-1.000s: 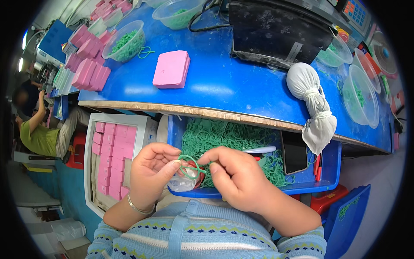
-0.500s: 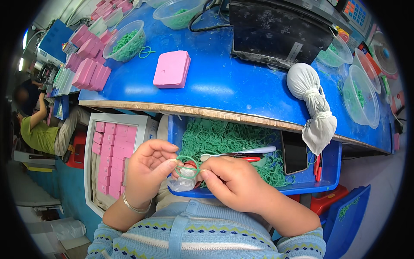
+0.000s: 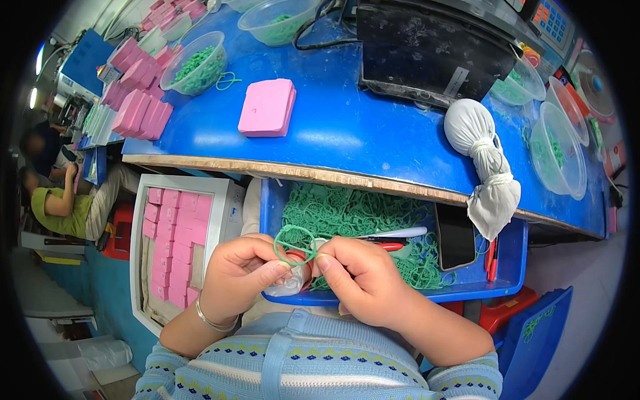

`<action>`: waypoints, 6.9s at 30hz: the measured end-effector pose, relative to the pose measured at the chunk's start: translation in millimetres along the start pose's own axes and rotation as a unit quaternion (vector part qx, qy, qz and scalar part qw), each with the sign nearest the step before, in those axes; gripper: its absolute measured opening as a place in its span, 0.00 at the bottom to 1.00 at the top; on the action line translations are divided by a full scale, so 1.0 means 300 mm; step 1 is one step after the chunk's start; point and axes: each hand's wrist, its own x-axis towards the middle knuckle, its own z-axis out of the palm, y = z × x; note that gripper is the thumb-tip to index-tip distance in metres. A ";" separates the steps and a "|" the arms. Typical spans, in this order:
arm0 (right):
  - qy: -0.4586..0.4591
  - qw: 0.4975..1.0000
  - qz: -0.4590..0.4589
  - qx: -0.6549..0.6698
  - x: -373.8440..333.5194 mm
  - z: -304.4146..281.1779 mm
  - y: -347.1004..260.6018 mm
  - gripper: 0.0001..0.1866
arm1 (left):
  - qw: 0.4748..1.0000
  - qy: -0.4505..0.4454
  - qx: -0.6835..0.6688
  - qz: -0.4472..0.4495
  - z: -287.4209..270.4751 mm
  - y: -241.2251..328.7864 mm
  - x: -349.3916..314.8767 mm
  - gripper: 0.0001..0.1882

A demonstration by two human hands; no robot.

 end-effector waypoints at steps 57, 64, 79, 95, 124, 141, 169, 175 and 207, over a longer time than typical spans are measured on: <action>0.014 0.999 0.035 -0.007 0.011 0.035 -0.015 0.05 | 0.998 0.028 -0.053 -0.025 0.018 0.011 -0.003 0.02; 0.040 0.999 0.006 0.004 0.002 0.042 0.008 0.05 | 0.996 0.038 -0.070 -0.030 0.023 0.017 -0.003 0.02; -0.028 0.977 0.146 0.153 0.006 0.030 -0.040 0.05 | 0.998 0.040 -0.050 -0.019 0.026 0.015 -0.004 0.02; 0.137 0.982 -0.037 0.122 -0.009 0.059 0.014 0.08 | 0.982 0.080 -0.155 -0.066 0.010 0.006 0.000 0.03; 0.076 0.996 -0.048 0.013 0.005 0.046 -0.004 0.12 | 0.988 0.030 -0.132 -0.071 0.017 -0.001 -0.005 0.03; -0.001 0.993 0.091 0.074 0.003 0.021 -0.038 0.05 | 0.996 0.025 -0.086 -0.007 0.019 0.014 -0.006 0.02; 0.088 0.978 -0.160 -0.103 0.022 0.000 -0.019 0.10 | 0.944 0.076 0.260 0.188 0.010 0.010 0.001 0.06; 0.102 0.981 -0.135 -0.098 0.013 0.003 -0.010 0.13 | 0.894 0.092 0.340 0.276 0.014 0.016 0.006 0.10; 0.121 0.950 -0.220 -0.184 0.026 0.010 0.000 0.12 | 0.882 0.040 0.359 0.301 0.012 0.041 0.019 0.15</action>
